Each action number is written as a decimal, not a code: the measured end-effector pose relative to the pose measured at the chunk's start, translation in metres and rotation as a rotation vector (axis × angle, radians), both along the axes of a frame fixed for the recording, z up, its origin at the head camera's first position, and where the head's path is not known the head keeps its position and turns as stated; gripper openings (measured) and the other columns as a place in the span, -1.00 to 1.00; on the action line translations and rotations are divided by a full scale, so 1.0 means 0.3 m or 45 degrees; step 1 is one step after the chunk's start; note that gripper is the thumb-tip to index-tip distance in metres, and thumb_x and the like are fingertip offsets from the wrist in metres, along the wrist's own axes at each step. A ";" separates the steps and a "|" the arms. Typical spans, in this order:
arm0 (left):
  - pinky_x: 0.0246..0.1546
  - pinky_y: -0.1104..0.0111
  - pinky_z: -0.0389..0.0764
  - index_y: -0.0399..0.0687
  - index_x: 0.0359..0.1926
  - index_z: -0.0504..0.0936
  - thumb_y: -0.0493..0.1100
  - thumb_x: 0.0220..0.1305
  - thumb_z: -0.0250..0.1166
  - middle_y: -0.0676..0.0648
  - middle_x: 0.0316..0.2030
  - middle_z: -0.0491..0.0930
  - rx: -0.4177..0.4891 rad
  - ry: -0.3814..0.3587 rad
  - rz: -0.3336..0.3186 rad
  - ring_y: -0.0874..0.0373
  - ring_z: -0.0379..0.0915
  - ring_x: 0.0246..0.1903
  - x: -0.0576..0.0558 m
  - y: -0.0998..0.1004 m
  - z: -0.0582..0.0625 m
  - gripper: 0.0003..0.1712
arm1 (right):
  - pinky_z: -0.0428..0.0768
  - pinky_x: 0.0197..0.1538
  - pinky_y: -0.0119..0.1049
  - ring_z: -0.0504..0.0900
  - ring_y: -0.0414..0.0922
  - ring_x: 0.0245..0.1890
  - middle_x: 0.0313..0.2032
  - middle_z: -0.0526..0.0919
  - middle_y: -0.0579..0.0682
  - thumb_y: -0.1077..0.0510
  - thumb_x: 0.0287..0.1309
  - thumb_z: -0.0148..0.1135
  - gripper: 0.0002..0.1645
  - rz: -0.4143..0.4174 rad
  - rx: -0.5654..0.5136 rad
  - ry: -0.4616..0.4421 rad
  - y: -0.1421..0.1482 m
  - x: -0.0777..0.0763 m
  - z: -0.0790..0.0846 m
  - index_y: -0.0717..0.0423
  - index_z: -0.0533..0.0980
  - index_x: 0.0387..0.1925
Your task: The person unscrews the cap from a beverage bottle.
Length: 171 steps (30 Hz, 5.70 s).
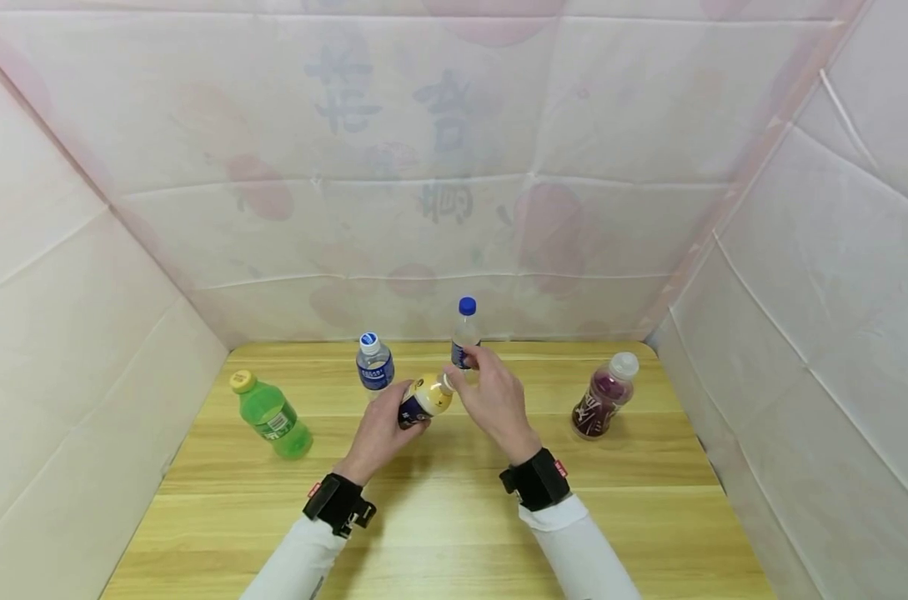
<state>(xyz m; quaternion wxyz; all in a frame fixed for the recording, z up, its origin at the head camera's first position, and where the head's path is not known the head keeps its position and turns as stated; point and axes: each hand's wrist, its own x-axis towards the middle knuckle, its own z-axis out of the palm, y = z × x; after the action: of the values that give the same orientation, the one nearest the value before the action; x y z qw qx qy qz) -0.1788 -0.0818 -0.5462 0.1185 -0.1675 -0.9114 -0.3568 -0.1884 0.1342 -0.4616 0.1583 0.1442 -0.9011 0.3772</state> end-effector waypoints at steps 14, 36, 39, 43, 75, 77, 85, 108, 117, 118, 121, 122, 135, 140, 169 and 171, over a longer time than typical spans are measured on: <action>0.13 -0.05 0.58 -0.17 0.31 0.44 -0.09 0.10 0.61 -0.21 0.10 0.62 -0.007 0.024 0.001 -0.10 0.58 0.05 0.002 0.010 0.008 -0.19 | 0.58 -0.35 -0.20 0.61 -0.15 -0.44 -0.41 0.70 -0.05 -0.10 0.40 0.32 -0.65 -0.045 0.072 0.023 -0.015 -0.001 0.003 0.13 0.68 -0.20; 0.15 -0.06 0.58 -0.16 0.33 0.44 -0.08 0.12 0.59 -0.22 0.12 0.62 0.043 -0.037 0.013 -0.12 0.57 0.08 0.009 0.012 0.012 -0.19 | 0.73 -0.03 -0.02 0.74 0.04 -0.07 0.01 0.73 0.14 0.15 0.37 0.36 -0.65 0.152 0.017 -0.098 -0.002 0.010 0.045 0.22 0.64 0.10; 0.16 -0.06 0.58 -0.16 0.33 0.43 -0.08 0.13 0.59 -0.22 0.12 0.61 0.044 -0.047 0.014 -0.12 0.57 0.08 0.008 0.013 0.013 -0.19 | 0.72 0.01 -0.03 0.73 0.04 -0.04 0.05 0.72 0.15 0.16 0.37 0.35 -0.66 0.189 0.005 -0.100 0.005 0.009 0.046 0.22 0.63 0.11; 0.17 -0.07 0.57 -0.16 0.34 0.42 -0.08 0.13 0.60 -0.22 0.13 0.61 0.051 -0.055 0.009 -0.12 0.57 0.08 0.009 0.013 0.014 -0.18 | 0.72 0.04 -0.04 0.72 0.05 0.00 0.08 0.70 0.16 0.19 0.38 0.33 -0.68 0.233 -0.015 -0.106 0.014 0.009 0.049 0.21 0.63 0.11; 0.10 -0.02 0.63 -0.21 0.32 0.43 -0.13 0.10 0.61 -0.24 0.07 0.63 0.054 -0.055 0.007 -0.14 0.61 0.02 0.018 0.018 -0.011 -0.18 | 0.44 -0.41 -0.30 0.45 -0.16 -0.43 -0.34 0.53 -0.01 -0.15 0.46 0.23 -0.48 -0.050 0.056 0.036 -0.042 0.019 -0.014 0.28 0.61 -0.01; 0.09 -0.01 0.63 -0.20 0.32 0.43 -0.12 0.10 0.61 -0.24 0.07 0.64 0.050 -0.056 0.007 -0.13 0.61 0.02 0.018 0.016 -0.011 -0.18 | 0.43 -0.42 -0.31 0.43 -0.17 -0.44 -0.37 0.52 -0.03 -0.08 0.43 0.29 -0.56 -0.050 0.073 0.061 -0.040 0.017 -0.014 0.27 0.64 -0.07; 0.12 -0.04 0.61 -0.18 0.33 0.43 -0.11 0.11 0.61 -0.22 0.10 0.63 0.058 -0.087 0.015 -0.13 0.59 0.05 0.021 0.012 -0.006 -0.18 | 0.60 -0.28 -0.23 0.57 -0.10 -0.31 -0.27 0.59 0.03 0.10 0.37 0.37 -0.69 0.037 0.060 0.028 -0.032 0.017 -0.001 0.26 0.66 -0.02; 0.12 -0.02 0.62 -0.22 0.32 0.43 -0.12 0.12 0.60 -0.24 0.11 0.61 0.074 -0.108 0.010 -0.13 0.60 0.06 0.026 0.009 -0.006 -0.18 | 0.64 0.19 -0.06 0.59 0.14 0.15 0.11 0.57 0.20 0.36 0.36 0.29 -0.59 0.379 -0.226 -0.147 0.010 0.006 -0.006 0.34 0.54 0.21; 0.13 -0.03 0.62 -0.19 0.34 0.42 -0.11 0.13 0.60 -0.22 0.12 0.62 0.064 -0.100 -0.004 -0.12 0.59 0.06 0.024 0.010 -0.006 -0.18 | 0.62 0.22 0.05 0.59 0.12 0.13 0.23 0.46 0.25 0.00 0.36 0.36 -0.28 0.276 -0.171 -0.271 0.008 0.004 0.003 0.26 0.39 0.39; 0.13 -0.03 0.62 -0.18 0.34 0.42 -0.11 0.12 0.60 -0.22 0.12 0.62 0.060 -0.093 -0.005 -0.12 0.59 0.06 0.025 0.010 -0.005 -0.18 | 0.65 0.17 0.03 0.61 0.08 0.08 0.21 0.48 0.23 -0.09 0.35 0.36 -0.24 0.230 -0.135 -0.273 0.006 0.005 0.005 0.24 0.39 0.40; 0.13 -0.05 0.61 -0.16 0.34 0.43 -0.11 0.11 0.61 -0.21 0.11 0.62 0.050 -0.065 -0.005 -0.11 0.59 0.06 0.025 0.009 0.002 -0.18 | 0.69 -0.07 -0.06 0.63 -0.01 -0.10 0.06 0.58 0.17 -0.24 0.34 0.33 -0.25 0.108 -0.034 -0.236 -0.004 0.008 0.013 0.22 0.49 0.29; 0.12 -0.05 0.61 -0.17 0.33 0.43 -0.11 0.11 0.61 -0.21 0.11 0.62 0.044 -0.048 -0.007 -0.11 0.59 0.05 0.025 0.008 0.003 -0.18 | 0.67 -0.14 -0.11 0.62 -0.04 -0.16 -0.01 0.61 0.14 -0.24 0.34 0.32 -0.29 0.079 -0.010 -0.214 -0.006 0.009 0.015 0.22 0.53 0.23; 0.18 -0.07 0.56 -0.15 0.35 0.43 -0.09 0.12 0.60 -0.20 0.14 0.61 0.020 -0.078 0.005 -0.10 0.56 0.09 0.027 0.004 0.005 -0.17 | 0.65 -0.19 -0.19 0.60 -0.07 -0.25 -0.20 0.63 0.05 0.07 0.39 0.34 -0.66 0.088 -0.003 -0.108 -0.006 0.014 0.016 0.24 0.65 0.02; 0.17 -0.07 0.58 -0.16 0.35 0.42 -0.10 0.12 0.60 -0.21 0.14 0.61 0.036 -0.098 0.008 -0.12 0.57 0.09 0.027 0.001 0.002 -0.16 | 0.72 -0.03 -0.11 0.65 -0.01 -0.11 -0.08 0.62 0.12 0.14 0.39 0.33 -0.66 0.132 -0.075 -0.117 0.004 0.019 0.025 0.27 0.62 0.08; 0.17 -0.06 0.58 -0.22 0.37 0.41 -0.10 0.11 0.58 -0.24 0.18 0.59 0.174 -0.153 0.007 -0.15 0.56 0.11 0.023 -0.032 -0.014 -0.15 | 0.64 -0.04 -0.04 0.59 0.04 -0.07 -0.02 0.58 0.16 0.30 0.23 0.44 -0.60 0.055 0.177 -0.192 0.187 0.043 -0.213 0.25 0.60 0.09; 0.17 -0.06 0.58 -0.23 0.37 0.41 -0.11 0.12 0.58 -0.24 0.19 0.58 0.186 -0.154 0.005 -0.15 0.56 0.11 0.024 -0.033 -0.017 -0.15 | 0.64 -0.06 -0.04 0.61 0.05 -0.06 -0.02 0.59 0.17 0.29 0.23 0.44 -0.62 0.050 0.193 -0.207 0.196 0.050 -0.236 0.24 0.61 0.07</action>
<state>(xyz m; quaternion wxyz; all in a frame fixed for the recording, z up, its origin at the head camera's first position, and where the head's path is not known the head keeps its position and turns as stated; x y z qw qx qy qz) -0.1717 -0.0917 -0.5513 0.0759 -0.1346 -0.8888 -0.4315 -0.1734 0.1929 -0.5324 0.0661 0.1423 -0.9338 0.3215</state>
